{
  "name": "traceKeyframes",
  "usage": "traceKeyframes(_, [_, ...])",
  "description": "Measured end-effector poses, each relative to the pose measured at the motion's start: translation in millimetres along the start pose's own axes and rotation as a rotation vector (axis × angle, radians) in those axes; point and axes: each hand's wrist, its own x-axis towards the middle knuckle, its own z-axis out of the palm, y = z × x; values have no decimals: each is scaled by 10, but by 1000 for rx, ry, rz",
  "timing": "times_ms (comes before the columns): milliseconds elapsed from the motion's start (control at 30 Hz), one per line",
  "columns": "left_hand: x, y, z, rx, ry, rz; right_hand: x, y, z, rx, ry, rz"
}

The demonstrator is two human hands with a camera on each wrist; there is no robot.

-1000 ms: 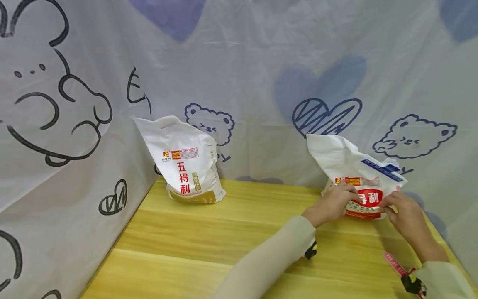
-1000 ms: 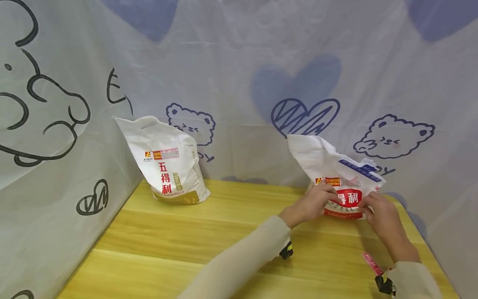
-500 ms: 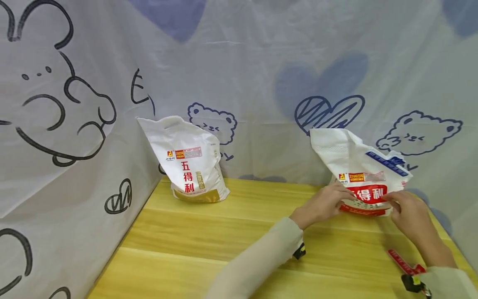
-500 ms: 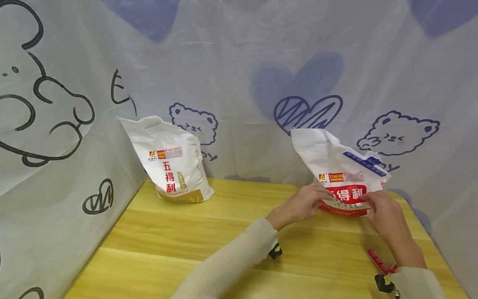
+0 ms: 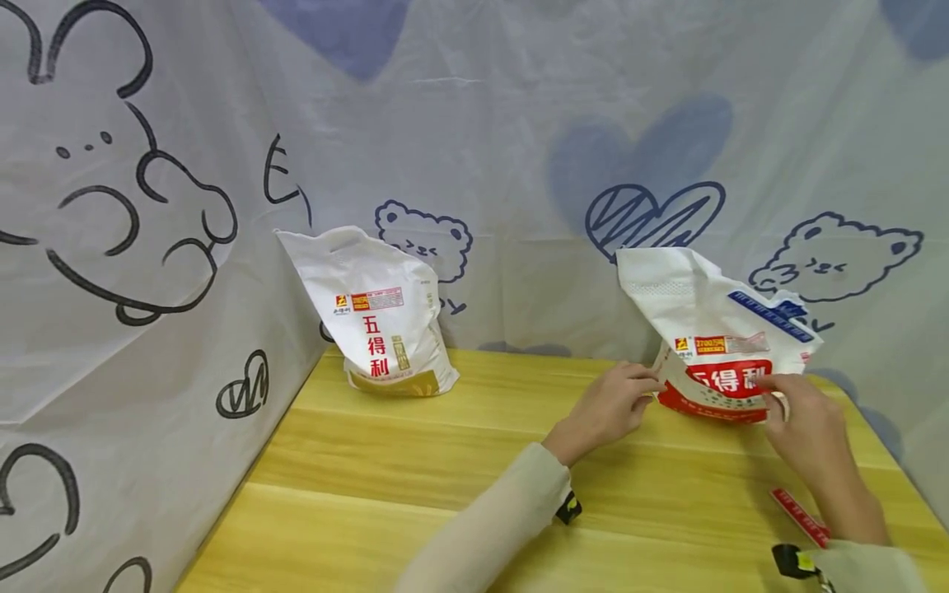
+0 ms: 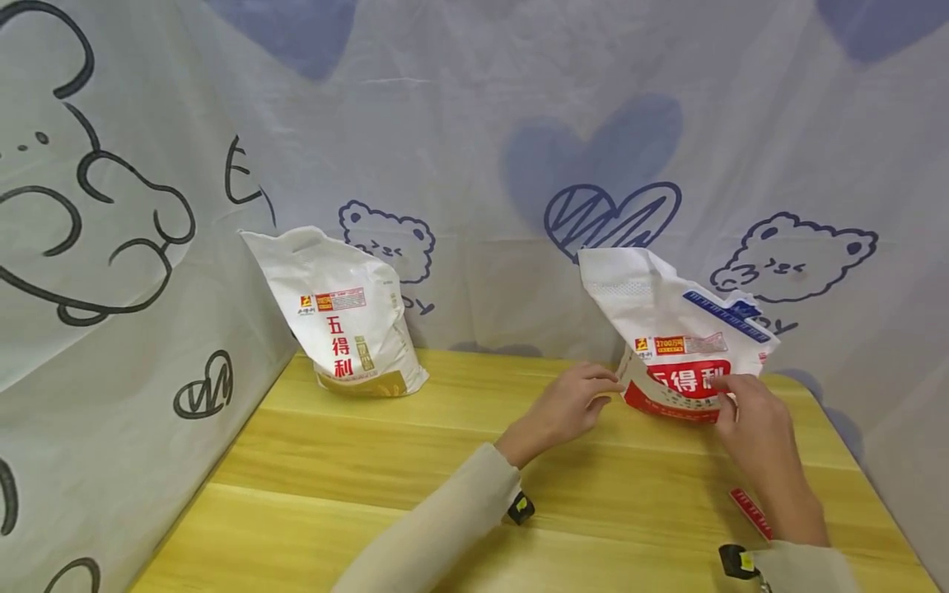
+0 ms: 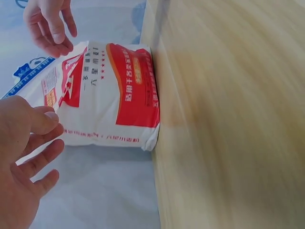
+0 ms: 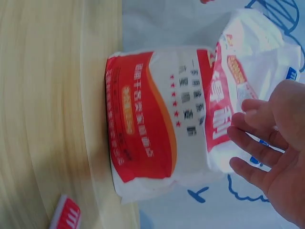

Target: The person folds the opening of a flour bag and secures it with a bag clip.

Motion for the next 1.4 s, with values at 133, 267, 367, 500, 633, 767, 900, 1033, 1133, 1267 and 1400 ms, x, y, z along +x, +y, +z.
traceKeyframes(133, [-163, -67, -61, -18, 10, -7, -73, -114, 86, 40, 50, -31])
traceKeyframes(267, [-287, -155, -172, -13, 14, -19, -119, -213, 193, 105, 135, -90])
traceKeyframes(367, [-382, -238, -257, -27, 67, -32, -105, -287, 253, 159, 173, -117])
traceKeyframes(500, [-550, -393, -353, -98, 148, -58, -59, -399, 321, 214, 173, -146])
traceKeyframes(633, [-746, -560, -457, -147, 200, -109, -35, -521, 415, 250, 143, -153])
traceKeyframes(767, [-948, -702, -556, -143, 250, -174, -25, -649, 572, 283, 120, -150])
traceKeyframes(900, [-1153, -787, -628, -145, 296, -221, -28, -772, 758, 330, 112, -150])
traceKeyframes(1033, [-1305, -872, -746, -155, 355, -250, 34, -894, 889, 358, 129, -178])
traceKeyframes(1133, [-1409, -933, -847, -165, 401, -266, 83, -978, 966, 371, 127, -206])
traceKeyframes(1267, [-1557, -995, -966, -155, 442, -279, 116, -1087, 1056, 386, 113, -233])
traceKeyframes(1400, [-1697, -1023, -1064, -139, 448, -302, 124, -1188, 1131, 399, 105, -245])
